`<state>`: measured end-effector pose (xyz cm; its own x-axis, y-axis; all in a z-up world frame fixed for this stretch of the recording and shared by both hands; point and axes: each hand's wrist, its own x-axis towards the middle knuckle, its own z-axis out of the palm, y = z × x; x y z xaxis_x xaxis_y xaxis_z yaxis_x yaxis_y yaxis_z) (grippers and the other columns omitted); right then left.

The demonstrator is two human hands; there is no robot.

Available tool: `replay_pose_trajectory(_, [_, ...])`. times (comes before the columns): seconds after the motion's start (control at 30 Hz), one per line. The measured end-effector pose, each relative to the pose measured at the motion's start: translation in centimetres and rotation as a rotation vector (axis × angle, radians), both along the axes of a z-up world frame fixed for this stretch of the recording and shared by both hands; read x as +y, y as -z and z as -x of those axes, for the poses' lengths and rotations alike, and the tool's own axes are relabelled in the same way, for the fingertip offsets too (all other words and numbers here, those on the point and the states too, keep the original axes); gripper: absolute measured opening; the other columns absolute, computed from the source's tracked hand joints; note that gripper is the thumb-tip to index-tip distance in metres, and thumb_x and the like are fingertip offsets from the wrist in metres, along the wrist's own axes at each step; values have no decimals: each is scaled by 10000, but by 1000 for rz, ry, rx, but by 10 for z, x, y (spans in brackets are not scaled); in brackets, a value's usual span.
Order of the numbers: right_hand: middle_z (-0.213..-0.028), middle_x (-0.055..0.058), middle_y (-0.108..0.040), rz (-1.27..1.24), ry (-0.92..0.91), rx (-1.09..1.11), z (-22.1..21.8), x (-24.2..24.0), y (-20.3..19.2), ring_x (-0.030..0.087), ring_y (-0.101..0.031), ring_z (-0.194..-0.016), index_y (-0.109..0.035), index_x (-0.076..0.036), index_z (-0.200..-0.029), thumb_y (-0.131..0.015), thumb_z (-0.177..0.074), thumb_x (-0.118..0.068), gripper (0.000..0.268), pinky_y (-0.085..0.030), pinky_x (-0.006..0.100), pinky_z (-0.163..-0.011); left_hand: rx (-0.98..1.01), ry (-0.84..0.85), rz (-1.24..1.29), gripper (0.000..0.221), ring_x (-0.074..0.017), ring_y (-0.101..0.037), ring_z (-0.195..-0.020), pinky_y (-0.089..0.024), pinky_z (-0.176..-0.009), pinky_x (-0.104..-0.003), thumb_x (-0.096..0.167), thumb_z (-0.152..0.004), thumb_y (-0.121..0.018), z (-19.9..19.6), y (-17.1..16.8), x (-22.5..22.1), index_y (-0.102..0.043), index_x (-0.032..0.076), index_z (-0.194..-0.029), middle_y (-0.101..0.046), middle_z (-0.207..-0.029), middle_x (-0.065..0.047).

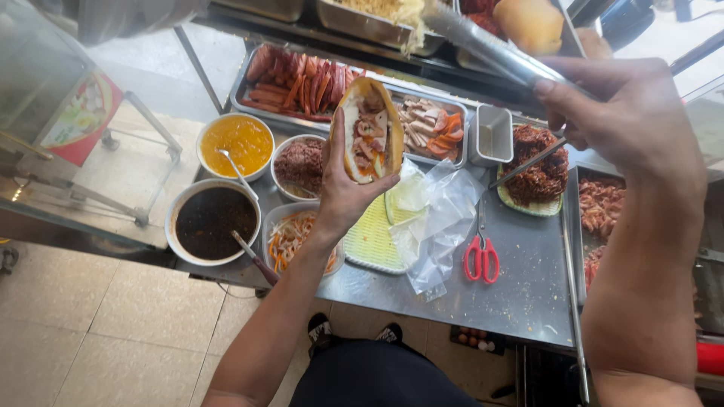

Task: The person prepares a Banh Mi sandwich by spreading paste inside a sliced baguette, adding sliced meat, shredded vegetables, and sauce using tongs and a ladle. They then toast the sandwich in a press, place it in a paper sleeve, put the sleeve inside a plastic bag, and carry the bag outside to a waiting vehicle.

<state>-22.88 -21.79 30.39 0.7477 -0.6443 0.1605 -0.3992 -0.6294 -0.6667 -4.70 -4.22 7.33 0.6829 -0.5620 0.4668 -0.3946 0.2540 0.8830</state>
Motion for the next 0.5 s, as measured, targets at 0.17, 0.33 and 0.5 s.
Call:
replay_pose_trajectory(0.17, [-661,85,-697,-15,73,402,20,39,38,133,-554,-544,-751,-204,-1303,-787,-873,-335,452,-433,334,-483,-65,-27,4,1348,-357,-329,-1534,-321,-1295,-466,159,-694,-999,9,13,4,-66,87,-1665,-286,-1645,-223])
replay_pose_trajectory(0.33, [-852,64,-795,44,90,407,39,55,57,174,-629,-547,-753,-240,-1285,-792,-817,-412,500,-498,374,-551,-70,-24,-29,1317,-348,-344,-1530,-336,-1303,-458,187,-717,-980,12,21,17,-75,97,-1669,-289,-1639,-213])
replay_pose_trajectory(0.5, [-923,89,-796,81,33,387,43,58,87,179,-717,-659,-765,-230,-1262,-799,-843,-420,461,-564,350,-609,69,56,-47,995,-332,-402,-1512,-419,-1279,-432,151,-918,-770,23,30,20,-122,116,-1673,-310,-1604,-198])
